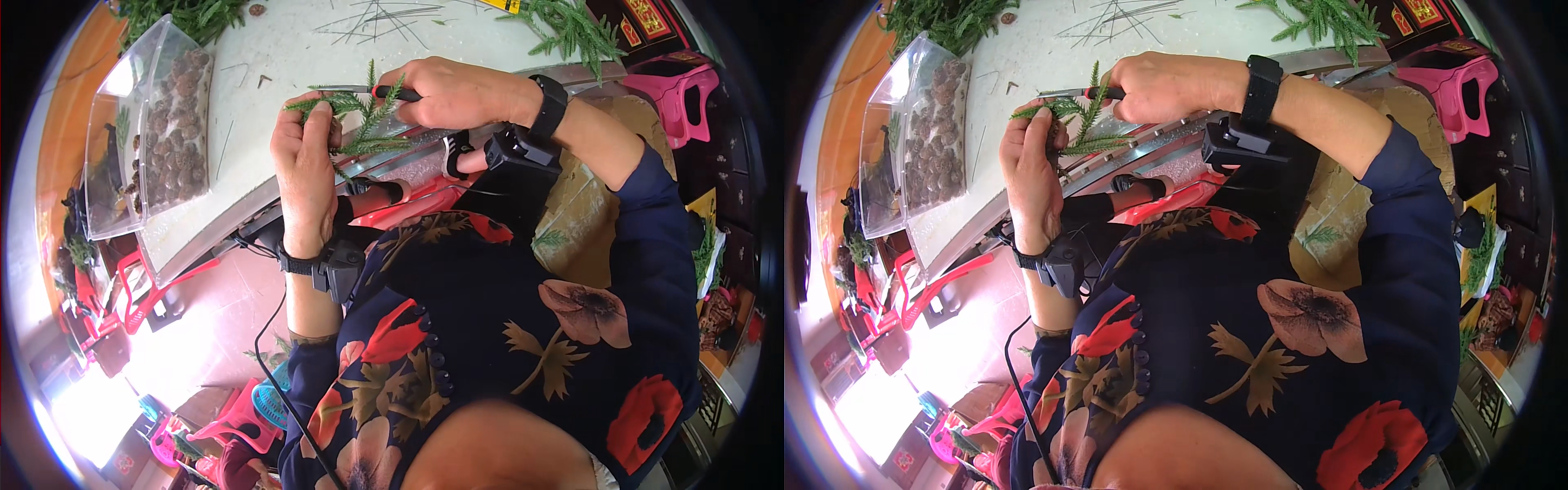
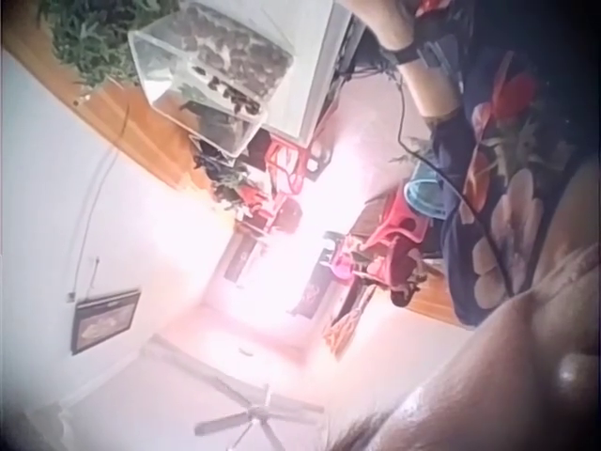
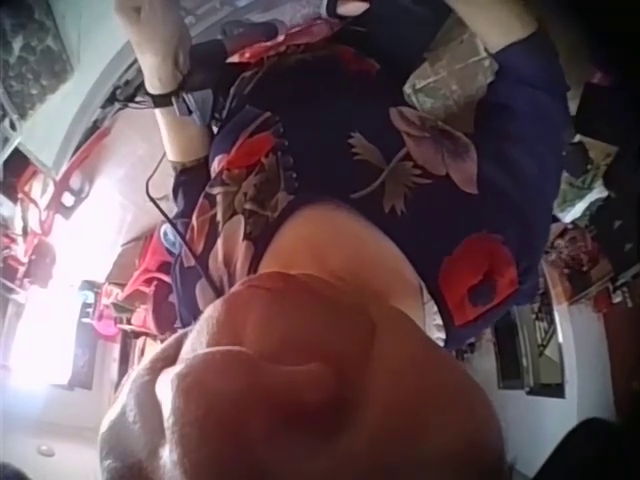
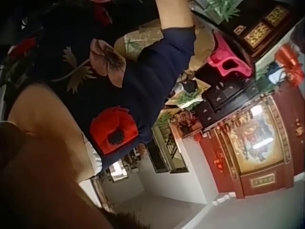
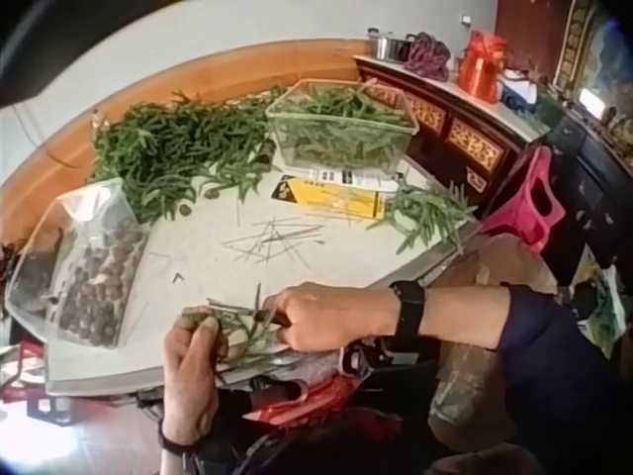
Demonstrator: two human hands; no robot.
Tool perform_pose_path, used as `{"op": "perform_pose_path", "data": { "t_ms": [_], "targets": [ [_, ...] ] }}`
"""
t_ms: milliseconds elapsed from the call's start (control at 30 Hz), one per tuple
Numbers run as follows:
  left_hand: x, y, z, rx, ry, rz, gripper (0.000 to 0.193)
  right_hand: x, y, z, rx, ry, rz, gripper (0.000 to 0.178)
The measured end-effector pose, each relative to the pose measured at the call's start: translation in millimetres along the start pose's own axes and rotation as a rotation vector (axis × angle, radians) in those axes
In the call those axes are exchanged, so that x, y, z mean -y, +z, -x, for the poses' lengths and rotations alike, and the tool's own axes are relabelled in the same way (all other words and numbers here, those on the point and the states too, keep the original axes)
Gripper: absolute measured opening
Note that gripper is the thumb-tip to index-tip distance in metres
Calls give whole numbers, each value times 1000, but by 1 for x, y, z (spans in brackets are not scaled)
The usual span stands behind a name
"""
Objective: Trimming leaves off plant stalks using small shears.
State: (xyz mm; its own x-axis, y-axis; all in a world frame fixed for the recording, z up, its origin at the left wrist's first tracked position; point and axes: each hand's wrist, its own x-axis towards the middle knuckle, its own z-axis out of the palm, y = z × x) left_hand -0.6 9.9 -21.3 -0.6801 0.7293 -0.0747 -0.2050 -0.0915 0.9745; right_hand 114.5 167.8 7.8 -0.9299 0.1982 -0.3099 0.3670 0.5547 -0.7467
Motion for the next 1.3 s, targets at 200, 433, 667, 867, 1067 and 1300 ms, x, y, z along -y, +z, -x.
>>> {"op": "perform_pose_path", "data": {
  "t_ms": [200,433,667,867,1067,1300],
  "targets": [
    [2,-2,-1,-2,-13,3,17,-7,12,-5,-141,-37,180,28],
    [-2,1,-3,-72,11,-85,15,-2,8,-5,-152,-94,140,27],
    [1,4,1,-164,364,-757,18,7,9,-5,-105,-23,70,27],
    [13,0,-5,-224,593,-800,19,3,14,-6,-153,-52,222,24],
    [5,-3,-1,-137,232,-468,12,-7,12,-5,-217,-113,241,27],
    [-8,-8,-2,38,-74,-36,11,-9,8,-4,-211,-199,171,26]
  ]
}}
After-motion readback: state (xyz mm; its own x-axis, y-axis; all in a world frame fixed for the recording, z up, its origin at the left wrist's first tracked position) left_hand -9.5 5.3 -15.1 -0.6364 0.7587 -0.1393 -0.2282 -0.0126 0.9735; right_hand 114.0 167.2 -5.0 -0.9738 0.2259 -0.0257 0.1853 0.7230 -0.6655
